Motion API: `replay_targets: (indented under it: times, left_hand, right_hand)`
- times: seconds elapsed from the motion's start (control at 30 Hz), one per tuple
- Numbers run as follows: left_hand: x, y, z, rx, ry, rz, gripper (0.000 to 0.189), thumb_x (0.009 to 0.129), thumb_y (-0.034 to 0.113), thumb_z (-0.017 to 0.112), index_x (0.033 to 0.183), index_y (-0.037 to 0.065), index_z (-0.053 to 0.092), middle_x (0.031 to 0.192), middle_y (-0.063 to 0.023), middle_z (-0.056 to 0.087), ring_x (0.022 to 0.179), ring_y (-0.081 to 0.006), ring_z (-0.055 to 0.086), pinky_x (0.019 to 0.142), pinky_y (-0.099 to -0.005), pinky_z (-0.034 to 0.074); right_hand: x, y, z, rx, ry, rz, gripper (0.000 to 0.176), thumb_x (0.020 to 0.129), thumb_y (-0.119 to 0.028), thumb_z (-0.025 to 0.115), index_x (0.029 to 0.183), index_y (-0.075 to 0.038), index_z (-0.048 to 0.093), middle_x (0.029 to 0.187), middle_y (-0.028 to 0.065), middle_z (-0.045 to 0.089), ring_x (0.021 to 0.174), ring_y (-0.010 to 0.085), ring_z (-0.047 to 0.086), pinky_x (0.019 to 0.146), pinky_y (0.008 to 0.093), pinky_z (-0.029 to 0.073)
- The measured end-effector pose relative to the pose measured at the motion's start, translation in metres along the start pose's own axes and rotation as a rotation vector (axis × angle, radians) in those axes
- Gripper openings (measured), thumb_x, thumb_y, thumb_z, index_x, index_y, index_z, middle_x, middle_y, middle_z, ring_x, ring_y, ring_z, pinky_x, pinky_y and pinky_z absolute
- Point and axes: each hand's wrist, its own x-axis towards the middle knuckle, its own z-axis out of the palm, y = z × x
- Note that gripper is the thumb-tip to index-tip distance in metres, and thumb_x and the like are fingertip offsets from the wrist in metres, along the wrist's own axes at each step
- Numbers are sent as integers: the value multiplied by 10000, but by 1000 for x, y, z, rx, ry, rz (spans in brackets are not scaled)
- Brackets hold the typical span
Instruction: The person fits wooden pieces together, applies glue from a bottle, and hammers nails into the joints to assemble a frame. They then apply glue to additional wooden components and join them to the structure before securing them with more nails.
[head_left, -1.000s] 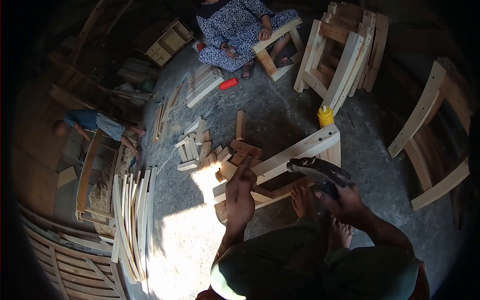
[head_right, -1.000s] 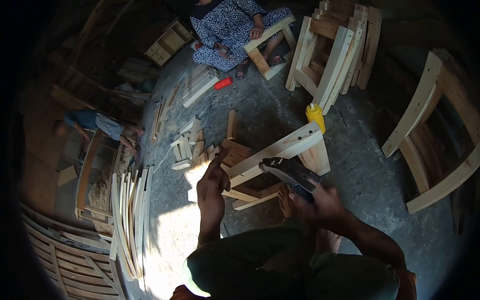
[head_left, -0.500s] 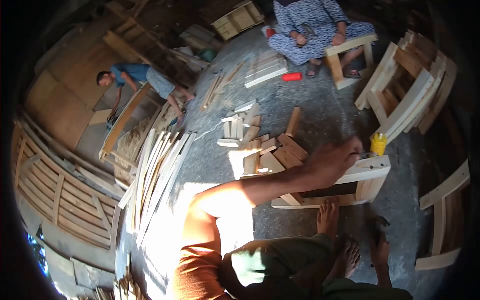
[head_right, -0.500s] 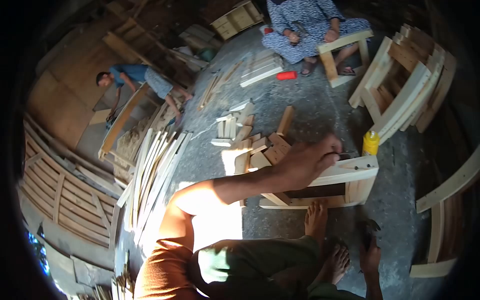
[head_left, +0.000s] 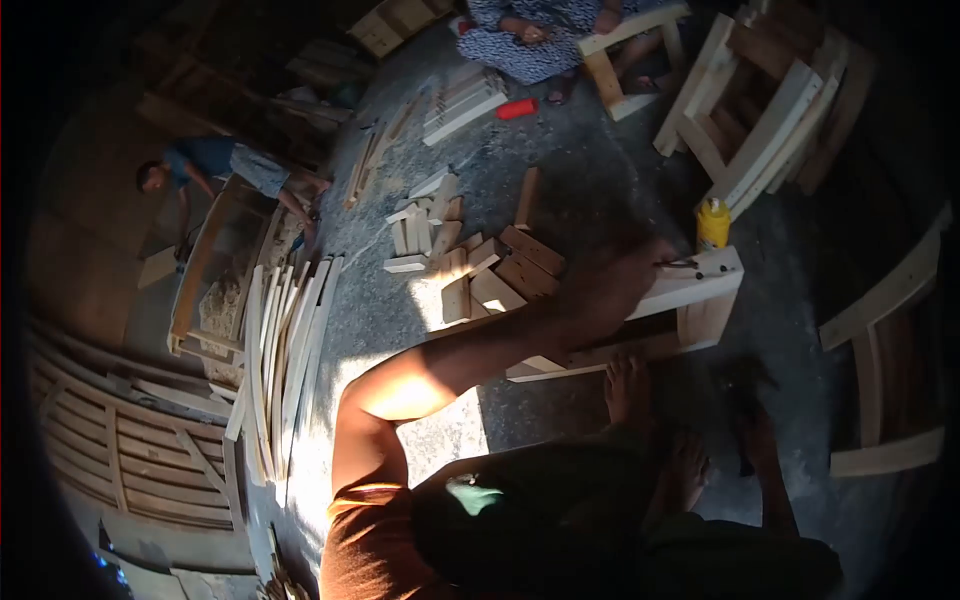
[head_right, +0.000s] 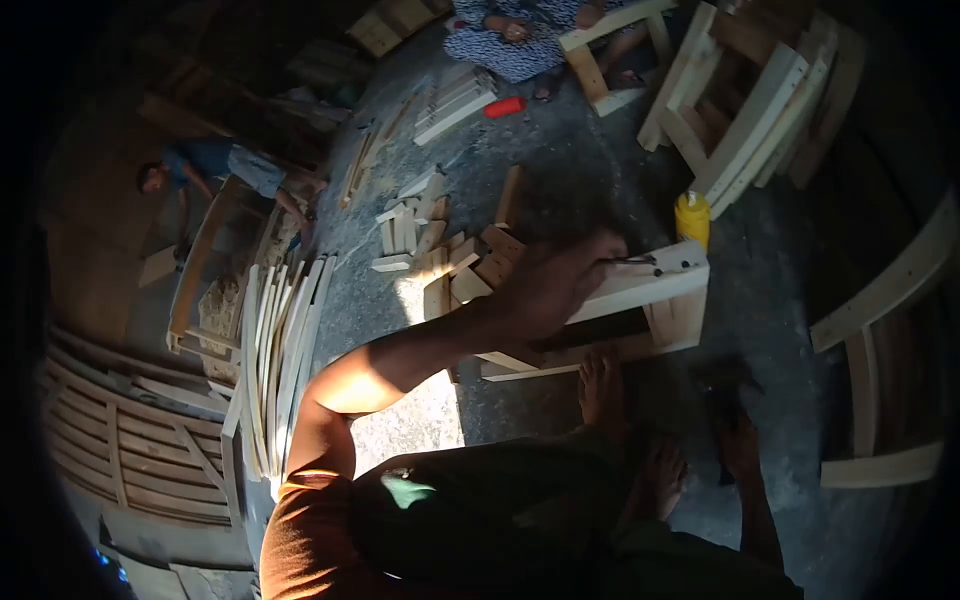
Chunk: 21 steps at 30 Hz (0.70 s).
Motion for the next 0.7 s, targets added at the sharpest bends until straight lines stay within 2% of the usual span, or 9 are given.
replay_targets:
  times: [0.03,0.07,0.1,0.2,0.27,0.4,0.47,0.63,0.7]
  left_hand:
    - [2,-10,1,12,68,68,209,935,58,608,1144,61,604,1009,-175,681,944,-345,684,819,-423,536]
    - [2,-1,-6,13,69,16,180,939,54,615,1118,68,626,1023,-160,688,930,-322,695,805,-398,545]
    - [4,-6,-7,-4,48,-49,176,943,65,622,1118,74,632,1012,-142,692,921,-292,704,793,-374,546]
    - [9,-2,-11,-73,59,-63,153,971,62,604,1119,35,633,1007,-80,665,877,-129,648,744,-272,526]
    - [14,6,-4,-200,120,-110,189,927,26,649,1115,38,631,941,-128,707,884,-194,705,779,-325,536]
    - [22,6,14,-265,115,-46,186,932,26,649,1117,34,637,922,-130,712,859,-175,705,771,-310,533]
    - [22,3,25,-287,48,-75,179,940,18,653,1119,19,640,982,-82,704,932,-110,665,818,-257,511]
    - [20,-1,34,-291,90,-21,151,930,18,656,1081,10,648,946,-111,710,864,-148,686,777,-281,519]
    - [19,-4,34,-296,146,32,142,911,7,665,1053,10,655,892,-128,704,787,-176,694,718,-298,524]
  right_hand:
    - [11,30,4,-113,112,-203,415,914,-204,609,1232,61,581,957,216,703,823,242,663,763,395,525]
    - [-4,-9,-9,23,-23,29,374,946,-270,637,1146,36,558,770,203,631,648,297,656,601,404,501]
    - [30,75,15,-100,172,-400,531,957,-325,655,1388,-44,519,1240,249,650,1102,342,656,930,477,488]
    - [32,74,16,-215,261,-392,527,957,-303,657,1383,-23,520,1199,256,656,1054,365,660,868,461,502]
    - [25,60,16,-91,205,-420,530,957,-291,658,1388,-20,509,1189,259,655,1058,410,651,852,482,507]
    - [24,62,19,-153,250,-436,570,950,-295,669,1419,-34,477,1180,256,655,1065,394,654,876,472,509]
    - [24,60,17,-207,244,-417,577,949,-303,670,1422,-37,476,1186,253,654,1070,394,650,880,471,508]
    - [12,33,7,-93,128,-349,598,947,-334,668,1430,-43,469,1236,246,637,1128,395,623,909,480,494]
    - [20,40,12,-173,243,-482,618,940,-363,675,1441,-67,468,1061,217,689,920,347,679,787,466,527]
